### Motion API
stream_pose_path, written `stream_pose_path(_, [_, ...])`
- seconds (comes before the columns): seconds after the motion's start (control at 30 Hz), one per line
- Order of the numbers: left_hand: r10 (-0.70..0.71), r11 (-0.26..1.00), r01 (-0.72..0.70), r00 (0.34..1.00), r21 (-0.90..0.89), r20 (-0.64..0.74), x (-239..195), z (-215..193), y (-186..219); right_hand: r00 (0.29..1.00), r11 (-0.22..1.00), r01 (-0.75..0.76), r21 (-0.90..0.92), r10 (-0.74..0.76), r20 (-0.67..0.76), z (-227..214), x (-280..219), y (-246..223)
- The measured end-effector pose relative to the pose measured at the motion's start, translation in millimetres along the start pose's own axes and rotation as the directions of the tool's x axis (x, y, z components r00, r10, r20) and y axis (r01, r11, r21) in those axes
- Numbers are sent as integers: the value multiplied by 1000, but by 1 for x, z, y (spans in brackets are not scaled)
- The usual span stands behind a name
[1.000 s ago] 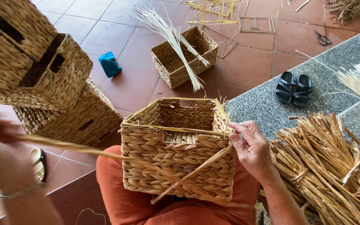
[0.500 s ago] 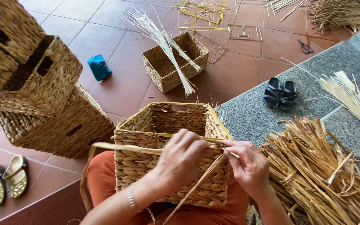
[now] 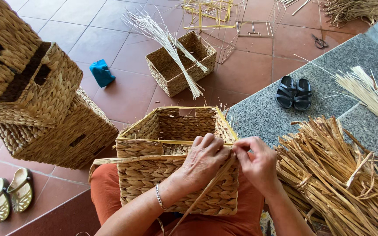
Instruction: The person weaves a rectangular basket using dried palm leaves, interlacing strands through a wire frame. They trim excess material with scissors and tuck ends into the weave to finish the edges.
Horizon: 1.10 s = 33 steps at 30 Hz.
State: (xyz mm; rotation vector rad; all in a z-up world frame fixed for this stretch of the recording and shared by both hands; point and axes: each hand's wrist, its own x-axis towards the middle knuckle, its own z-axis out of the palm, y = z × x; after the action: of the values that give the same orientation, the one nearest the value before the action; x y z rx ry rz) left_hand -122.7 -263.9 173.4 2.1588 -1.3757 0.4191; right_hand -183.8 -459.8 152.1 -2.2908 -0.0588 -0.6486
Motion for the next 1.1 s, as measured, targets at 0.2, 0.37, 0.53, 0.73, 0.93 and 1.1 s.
stream_pose_path(0.2, [7, 1000, -6, 996, -9, 92, -18, -33, 7, 993, 995, -91, -38, 93, 72, 3, 26, -2])
stream_pose_path(0.37, [92, 994, -87, 992, -61, 85, -42, -39, 12, 971, 968, 234, -87, -229, 68, 12, 29, -13])
stream_pose_path(0.53, [-249, 883, 197, 966, -425, -69, -45, -26, -10, 935, 956, 242, 168, -276, 222, -13, 31, -24])
stream_pose_path(0.73, [-408, 793, 349, 913, -499, -11, -28, -39, -26, 934, 955, 296, 28, -295, 203, -18, 31, -43])
stream_pose_path(0.93, [-238, 971, 238, 971, 8, -21, 15, -14, -26, 964, 992, 122, -1, -118, 240, -17, 31, -45])
stream_pose_path(1.1, [-152, 980, 144, 987, -138, -48, -7, 3, -23, 975, 994, 108, 7, -108, 194, -11, 31, -37])
